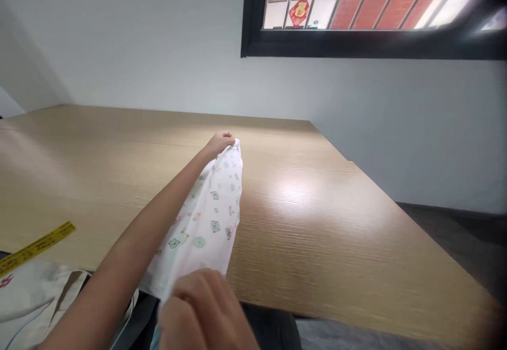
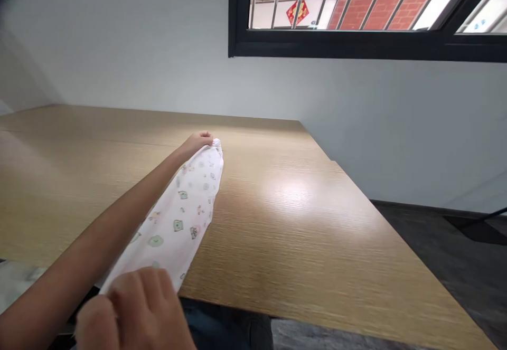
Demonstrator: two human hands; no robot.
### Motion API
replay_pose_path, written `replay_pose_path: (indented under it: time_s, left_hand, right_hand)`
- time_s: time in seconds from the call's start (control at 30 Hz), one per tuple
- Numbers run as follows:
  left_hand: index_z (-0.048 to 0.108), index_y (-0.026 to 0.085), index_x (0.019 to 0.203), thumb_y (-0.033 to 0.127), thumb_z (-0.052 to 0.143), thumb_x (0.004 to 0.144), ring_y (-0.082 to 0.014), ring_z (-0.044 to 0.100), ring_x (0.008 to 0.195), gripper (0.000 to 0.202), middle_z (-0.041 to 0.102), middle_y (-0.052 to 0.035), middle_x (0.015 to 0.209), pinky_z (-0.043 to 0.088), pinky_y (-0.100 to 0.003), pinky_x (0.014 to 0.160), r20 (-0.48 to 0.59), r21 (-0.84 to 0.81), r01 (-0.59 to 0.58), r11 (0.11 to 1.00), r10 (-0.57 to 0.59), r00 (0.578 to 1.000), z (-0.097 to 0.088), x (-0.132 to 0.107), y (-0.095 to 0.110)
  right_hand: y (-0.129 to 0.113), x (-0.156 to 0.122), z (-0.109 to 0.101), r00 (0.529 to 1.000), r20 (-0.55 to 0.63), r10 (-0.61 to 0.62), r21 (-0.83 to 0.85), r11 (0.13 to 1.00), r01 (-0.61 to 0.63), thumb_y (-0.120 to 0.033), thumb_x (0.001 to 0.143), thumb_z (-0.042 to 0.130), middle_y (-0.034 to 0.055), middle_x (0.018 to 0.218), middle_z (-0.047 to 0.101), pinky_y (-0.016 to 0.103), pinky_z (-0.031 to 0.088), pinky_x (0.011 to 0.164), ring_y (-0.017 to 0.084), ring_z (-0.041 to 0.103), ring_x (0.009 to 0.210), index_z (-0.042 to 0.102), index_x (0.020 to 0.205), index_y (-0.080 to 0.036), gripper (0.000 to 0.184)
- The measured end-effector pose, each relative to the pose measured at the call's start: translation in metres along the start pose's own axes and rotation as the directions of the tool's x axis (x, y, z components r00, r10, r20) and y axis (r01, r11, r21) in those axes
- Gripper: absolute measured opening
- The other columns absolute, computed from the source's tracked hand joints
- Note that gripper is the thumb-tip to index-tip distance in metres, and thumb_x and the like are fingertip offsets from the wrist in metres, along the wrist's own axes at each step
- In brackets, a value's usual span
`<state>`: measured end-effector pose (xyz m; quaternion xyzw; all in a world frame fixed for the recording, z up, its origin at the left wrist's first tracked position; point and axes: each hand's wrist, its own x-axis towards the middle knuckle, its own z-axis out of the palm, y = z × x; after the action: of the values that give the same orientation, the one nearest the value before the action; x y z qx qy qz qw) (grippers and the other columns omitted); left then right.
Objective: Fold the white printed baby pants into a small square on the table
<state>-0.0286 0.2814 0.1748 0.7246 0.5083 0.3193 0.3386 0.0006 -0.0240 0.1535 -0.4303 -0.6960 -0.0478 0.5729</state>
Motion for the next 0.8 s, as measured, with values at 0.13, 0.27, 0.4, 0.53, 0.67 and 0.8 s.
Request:
replay_pose_path:
  time_s: [0.13,0.27,0.4,0.53,0.67,0.8]
  left_hand:
    - [0.053,0.013,0.108,0.031,0.051,0.087,-0.0168,0.058,0.088,0.028,0.056,-0.0068,0.105,0.05,-0.036,0.074,-0.002,-0.039,0.036,0.999,-0.036,0.999,-0.021,-0.014,-0.036]
    - [0.052,0.014,0.109,0.031,0.051,0.087,-0.017,0.057,0.089,0.028,0.056,-0.0071,0.106,0.05,-0.036,0.075,0.0,-0.057,0.066,0.996,-0.066,0.998,-0.018,-0.021,-0.067]
    - [0.053,0.014,0.108,0.031,0.05,0.087,-0.0164,0.058,0.087,0.028,0.056,-0.0068,0.104,0.05,-0.035,0.074,-0.022,-0.067,0.042,0.997,-0.044,0.999,-0.011,-0.023,-0.078]
    - [0.053,0.013,0.106,0.031,0.052,0.086,-0.0152,0.058,0.083,0.026,0.057,-0.0059,0.1,0.05,-0.034,0.072,-0.045,-0.044,-0.016,0.999,0.014,0.999,-0.009,-0.025,-0.079]
    - [0.053,0.013,0.107,0.03,0.054,0.085,-0.0163,0.057,0.086,0.027,0.057,-0.0059,0.101,0.049,-0.035,0.074,-0.103,0.016,-0.057,0.998,0.058,0.993,-0.004,-0.03,-0.079]
    - [0.053,0.013,0.106,0.03,0.053,0.086,-0.0172,0.057,0.089,0.026,0.056,-0.0063,0.103,0.048,-0.037,0.077,-0.145,0.078,-0.062,0.995,0.073,0.987,0.013,-0.035,-0.071]
  right_hand:
    - [-0.012,-0.02,0.056,0.968,0.155,-0.195,-0.022,0.979,0.201,0.002,0.065,0.037,-0.0008,0.05,0.039,0.024,0.031,0.041,0.012,0.039,0.045,0.039,0.053,-0.018,0.023]
    - [-0.008,-0.036,0.073,0.959,0.221,-0.176,-0.059,0.979,0.194,-0.001,0.069,0.042,-0.0005,0.055,0.04,0.026,0.033,0.045,0.013,0.042,0.049,0.042,0.056,-0.017,0.021]
    - [0.005,-0.029,0.06,0.905,0.408,-0.122,-0.053,0.986,0.157,-0.011,0.074,0.05,0.0037,0.071,0.049,0.031,0.041,0.055,0.018,0.047,0.065,0.05,0.068,-0.016,0.008]
    - [0.021,-0.023,0.052,0.791,0.599,-0.122,-0.128,0.961,0.245,-0.021,0.081,0.054,0.0084,0.09,0.053,0.038,0.044,0.073,0.023,0.048,0.084,0.054,0.092,-0.012,0.015]
    - [0.034,-0.029,0.038,0.787,0.59,-0.184,-0.075,0.957,0.279,-0.015,0.087,0.047,0.0029,0.081,0.054,0.032,0.042,0.065,0.018,0.048,0.074,0.055,0.086,-0.014,0.008]
    - [0.057,-0.041,-0.002,0.812,0.539,-0.226,-0.019,0.96,0.28,-0.011,0.091,0.032,0.0018,0.07,0.052,0.028,0.038,0.054,0.017,0.046,0.063,0.055,0.079,-0.017,0.026]
